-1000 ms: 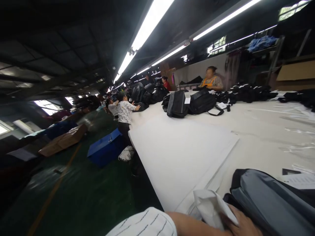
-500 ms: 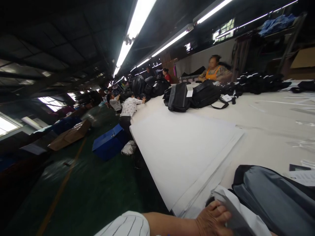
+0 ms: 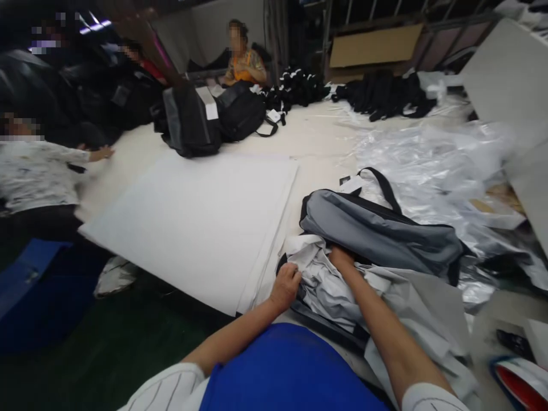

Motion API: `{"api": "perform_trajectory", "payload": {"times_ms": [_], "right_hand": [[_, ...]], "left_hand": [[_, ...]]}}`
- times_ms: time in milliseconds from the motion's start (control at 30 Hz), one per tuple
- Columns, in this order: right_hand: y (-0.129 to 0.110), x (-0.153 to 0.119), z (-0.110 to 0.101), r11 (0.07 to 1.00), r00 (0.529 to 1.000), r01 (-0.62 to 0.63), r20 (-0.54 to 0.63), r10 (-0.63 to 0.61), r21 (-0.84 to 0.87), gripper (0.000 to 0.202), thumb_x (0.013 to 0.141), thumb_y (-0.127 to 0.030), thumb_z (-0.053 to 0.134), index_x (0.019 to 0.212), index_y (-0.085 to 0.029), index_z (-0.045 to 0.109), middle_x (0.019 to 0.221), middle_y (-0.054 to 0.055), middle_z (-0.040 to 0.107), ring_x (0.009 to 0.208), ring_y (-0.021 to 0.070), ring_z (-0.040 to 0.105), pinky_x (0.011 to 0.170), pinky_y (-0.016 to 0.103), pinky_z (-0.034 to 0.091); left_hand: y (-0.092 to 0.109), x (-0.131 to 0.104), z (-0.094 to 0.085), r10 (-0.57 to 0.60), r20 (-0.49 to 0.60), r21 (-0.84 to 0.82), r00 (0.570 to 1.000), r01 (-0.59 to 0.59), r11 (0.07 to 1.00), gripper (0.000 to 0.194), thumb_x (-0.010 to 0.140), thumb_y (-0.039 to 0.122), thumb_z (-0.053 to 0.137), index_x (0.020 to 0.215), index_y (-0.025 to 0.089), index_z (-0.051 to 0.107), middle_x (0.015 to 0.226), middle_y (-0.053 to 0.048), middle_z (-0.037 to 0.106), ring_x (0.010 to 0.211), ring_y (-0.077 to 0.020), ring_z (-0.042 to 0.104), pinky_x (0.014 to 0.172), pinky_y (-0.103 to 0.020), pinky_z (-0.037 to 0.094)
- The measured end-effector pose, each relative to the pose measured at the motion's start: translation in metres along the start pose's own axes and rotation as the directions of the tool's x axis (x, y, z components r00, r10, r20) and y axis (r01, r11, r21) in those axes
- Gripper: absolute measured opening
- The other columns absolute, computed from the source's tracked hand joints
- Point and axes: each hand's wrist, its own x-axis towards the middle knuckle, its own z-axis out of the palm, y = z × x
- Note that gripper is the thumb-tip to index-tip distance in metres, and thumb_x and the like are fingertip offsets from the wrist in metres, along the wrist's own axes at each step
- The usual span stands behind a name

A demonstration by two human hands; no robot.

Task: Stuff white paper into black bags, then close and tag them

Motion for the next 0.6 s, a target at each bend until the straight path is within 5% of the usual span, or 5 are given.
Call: {"api": "perform_trajectory", "payload": {"times_ms": [133,300,467,600], "right_hand": [[0.006,0.013,0.005,0.998,0.996,-0.061,0.062,0.060,0.012,0.038,0.091,-0.021,0.050,0.125,-0.014,0.064,0.131,0.019,0.059,0.119,0.0341,0.057,0.097,0.043,0.046],[0.002,-0.005,-0.013,0.998,0.995,0.048,0.084,-0.050,0.036,0.044,0.091,-0.028,0.054,0.131,-0.007,0.058,0.132,0.018,0.058,0.123,0.0294,0.054,0.101,0.031,0.041],[-0.015,-0.031,-0.012,0.991,0.992,0.125,-0.037,-0.123,0.046,0.065,0.090,-0.056,0.057,0.127,-0.003,0.056,0.119,0.023,0.063,0.112,0.0335,0.060,0.091,0.033,0.046],[-0.029,-0.032,0.008,0.998,0.977,0.036,-0.214,-0.024,0.057,0.068,0.092,-0.065,0.047,0.121,-0.006,0.062,0.109,0.025,0.066,0.106,0.0384,0.062,0.087,0.041,0.047]], "left_hand": [[0.008,-0.018,-0.001,-0.115,0.077,-0.008,0.990,0.116,0.993,0.038,0.082,0.017,0.062,0.119,0.016,0.050,0.123,-0.013,0.054,0.115,-0.0271,0.053,0.098,-0.042,0.047],[0.020,0.005,0.006,-0.347,0.155,-0.180,0.925,0.372,0.911,0.058,0.071,0.029,0.078,0.117,0.013,0.047,0.123,-0.017,0.054,0.122,-0.0336,0.049,0.104,-0.049,0.040],[0.037,0.030,0.025,-0.644,0.187,-0.459,0.742,0.646,0.610,0.065,0.065,0.022,0.081,0.118,0.012,0.046,0.127,-0.020,0.054,0.124,-0.0310,0.049,0.106,-0.043,0.039],[0.041,0.040,0.042,-0.787,0.278,-0.674,0.551,0.696,0.249,0.076,0.059,0.022,0.085,0.124,0.012,0.048,0.124,-0.018,0.060,0.113,-0.0279,0.058,0.097,-0.039,0.046]]}}
